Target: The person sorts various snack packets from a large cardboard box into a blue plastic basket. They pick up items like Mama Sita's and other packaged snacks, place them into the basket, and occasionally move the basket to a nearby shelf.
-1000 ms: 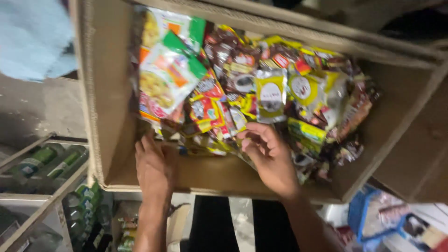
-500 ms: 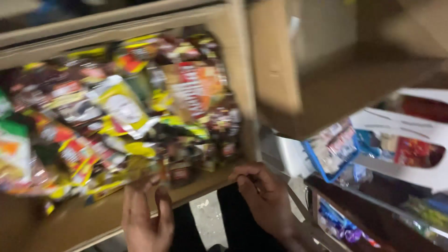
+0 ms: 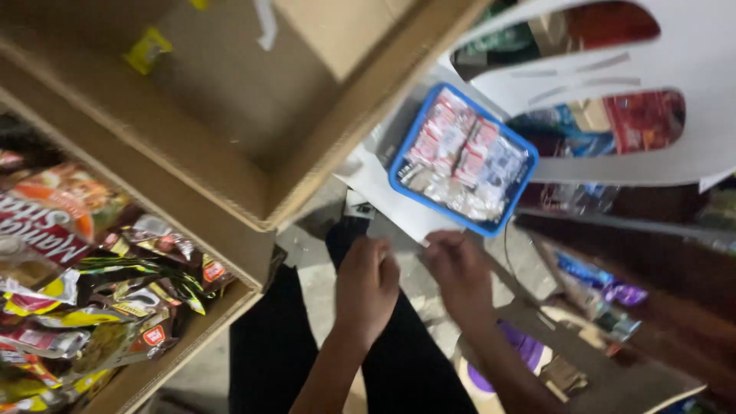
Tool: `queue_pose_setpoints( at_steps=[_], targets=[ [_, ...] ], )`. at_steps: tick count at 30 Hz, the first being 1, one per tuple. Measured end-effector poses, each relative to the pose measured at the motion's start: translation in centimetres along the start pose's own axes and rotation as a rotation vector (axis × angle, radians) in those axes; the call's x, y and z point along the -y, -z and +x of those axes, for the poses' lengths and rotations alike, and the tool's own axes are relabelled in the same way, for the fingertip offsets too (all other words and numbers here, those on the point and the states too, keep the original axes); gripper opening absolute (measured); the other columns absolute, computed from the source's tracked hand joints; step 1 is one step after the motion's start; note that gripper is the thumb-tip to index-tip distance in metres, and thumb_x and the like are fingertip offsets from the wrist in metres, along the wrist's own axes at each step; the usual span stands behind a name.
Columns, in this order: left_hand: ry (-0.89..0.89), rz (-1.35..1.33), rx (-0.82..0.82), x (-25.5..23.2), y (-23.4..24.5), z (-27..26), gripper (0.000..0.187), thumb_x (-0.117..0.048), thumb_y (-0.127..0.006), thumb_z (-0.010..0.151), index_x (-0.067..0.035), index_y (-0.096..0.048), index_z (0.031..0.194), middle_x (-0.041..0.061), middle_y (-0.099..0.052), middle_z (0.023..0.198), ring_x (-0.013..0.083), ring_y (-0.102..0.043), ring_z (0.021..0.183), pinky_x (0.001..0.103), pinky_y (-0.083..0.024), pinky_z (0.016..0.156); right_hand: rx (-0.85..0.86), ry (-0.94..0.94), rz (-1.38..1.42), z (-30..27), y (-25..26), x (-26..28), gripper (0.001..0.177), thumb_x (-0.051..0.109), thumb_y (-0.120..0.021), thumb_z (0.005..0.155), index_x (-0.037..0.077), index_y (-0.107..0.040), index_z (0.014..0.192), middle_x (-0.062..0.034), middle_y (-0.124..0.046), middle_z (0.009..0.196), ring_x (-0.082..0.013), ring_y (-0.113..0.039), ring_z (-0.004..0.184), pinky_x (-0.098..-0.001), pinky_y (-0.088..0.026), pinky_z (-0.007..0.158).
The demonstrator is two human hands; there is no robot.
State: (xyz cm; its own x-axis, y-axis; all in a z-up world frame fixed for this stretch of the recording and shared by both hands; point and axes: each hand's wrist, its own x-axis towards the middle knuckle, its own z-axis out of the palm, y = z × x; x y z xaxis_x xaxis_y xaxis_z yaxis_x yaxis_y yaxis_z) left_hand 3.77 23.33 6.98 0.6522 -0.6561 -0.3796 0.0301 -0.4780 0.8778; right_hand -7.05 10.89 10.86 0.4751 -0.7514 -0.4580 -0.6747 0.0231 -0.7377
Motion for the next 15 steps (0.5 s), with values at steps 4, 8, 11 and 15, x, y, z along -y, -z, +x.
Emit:
queue_pose_setpoints(
  at_steps=[4, 8, 11, 15],
  targets=[
    [0.262, -0.005, 0.022, 2.0, -9.6, 6.4, 0.04, -0.016, -0.068, 0.095, -0.002, -0.055, 0.13, 0.017, -0.068, 0.115, 0.0313, -0.07, 0.096, 0.041, -0.055, 0.083, -0.244, -0.132, -0.019, 4.5, 5.5, -10.6, 0.027, 0.015, -0.064, 0.101, 0.004, -0.062, 0.125, -0.0098, -0.067, 0.104, -0.0152, -0.062, 0.091, -0.0316, -0.052, 0.084],
    [0.355, -0.128, -0.333, 8.1, -17.1, 10.8, 0.076, -0.011, -0.075, 0.088, 0.001, -0.029, 0.146, 0.026, -0.057, 0.126, 0.0342, -0.068, 0.1, 0.044, -0.053, 0.087, -0.422, -0.158, -0.116, 8.5, 10.5, -21.5, 0.047, 0.017, -0.066, 0.101, 0.002, -0.044, 0.14, -0.0138, -0.055, 0.134, -0.0215, -0.059, 0.111, -0.0377, -0.053, 0.087],
    [0.564, -0.363, -0.321, 4.6, -16.2, 12.2, 0.07, -0.006, -0.07, 0.089, -0.009, -0.031, 0.148, 0.023, -0.059, 0.128, 0.0379, -0.067, 0.105, 0.046, -0.054, 0.083, -0.316, -0.343, 0.166, 10.6, 12.5, -25.1, 0.05, 0.019, -0.062, 0.101, 0.01, -0.04, 0.146, -0.0094, -0.055, 0.137, -0.023, -0.059, 0.11, -0.0393, -0.052, 0.087],
    [0.627, -0.873, -0.19, 5.1, -16.5, 12.4, 0.063, -0.002, -0.06, 0.094, -0.022, -0.026, 0.143, 0.008, -0.045, 0.138, 0.0287, -0.059, 0.123, 0.047, -0.062, 0.081, -0.086, -0.61, 0.491, 12.4, 13.0, -23.1, 0.048, 0.018, -0.053, 0.099, 0.02, -0.038, 0.145, -0.0073, -0.059, 0.13, -0.0236, -0.061, 0.107, -0.045, -0.056, 0.082]
  ],
)
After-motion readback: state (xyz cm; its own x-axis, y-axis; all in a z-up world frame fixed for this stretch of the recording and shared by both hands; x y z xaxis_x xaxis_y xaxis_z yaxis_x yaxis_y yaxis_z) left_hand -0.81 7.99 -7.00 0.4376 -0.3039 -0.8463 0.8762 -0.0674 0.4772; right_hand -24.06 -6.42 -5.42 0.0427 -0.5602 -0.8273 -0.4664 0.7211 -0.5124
